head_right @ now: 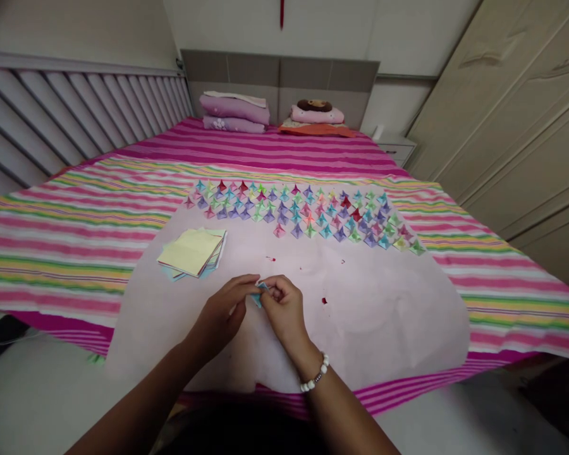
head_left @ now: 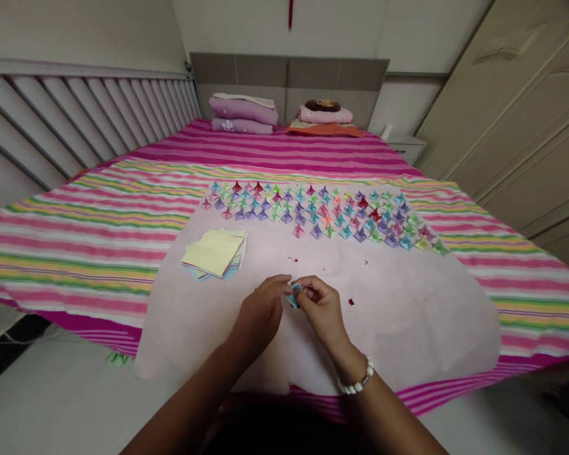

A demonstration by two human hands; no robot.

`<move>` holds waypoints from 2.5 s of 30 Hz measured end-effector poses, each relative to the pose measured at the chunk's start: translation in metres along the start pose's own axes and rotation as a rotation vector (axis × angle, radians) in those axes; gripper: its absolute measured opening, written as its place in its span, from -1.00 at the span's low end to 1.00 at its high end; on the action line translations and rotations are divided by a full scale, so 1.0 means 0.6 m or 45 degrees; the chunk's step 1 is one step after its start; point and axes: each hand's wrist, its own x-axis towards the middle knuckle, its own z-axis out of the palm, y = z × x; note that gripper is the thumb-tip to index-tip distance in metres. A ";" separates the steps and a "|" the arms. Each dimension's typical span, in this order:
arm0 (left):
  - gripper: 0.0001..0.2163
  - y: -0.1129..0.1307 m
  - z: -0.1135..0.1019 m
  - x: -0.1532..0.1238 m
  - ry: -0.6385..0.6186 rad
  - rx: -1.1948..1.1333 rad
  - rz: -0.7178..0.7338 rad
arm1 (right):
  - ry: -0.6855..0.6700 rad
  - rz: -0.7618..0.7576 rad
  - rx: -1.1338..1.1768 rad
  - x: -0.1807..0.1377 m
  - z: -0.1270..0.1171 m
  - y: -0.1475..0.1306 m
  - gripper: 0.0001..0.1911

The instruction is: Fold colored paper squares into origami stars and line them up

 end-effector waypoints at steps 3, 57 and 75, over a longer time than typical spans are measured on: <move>-0.62 -0.001 -0.003 0.002 -0.105 -0.001 0.079 | -0.006 0.047 0.040 0.001 -0.003 -0.002 -0.91; -0.79 0.010 -0.011 0.023 0.033 -0.939 -0.775 | -0.244 0.289 0.267 -0.012 0.006 -0.001 -0.71; -0.84 0.001 -0.026 0.018 -0.075 -0.843 -0.543 | -0.221 0.136 0.354 -0.006 -0.001 -0.014 -0.77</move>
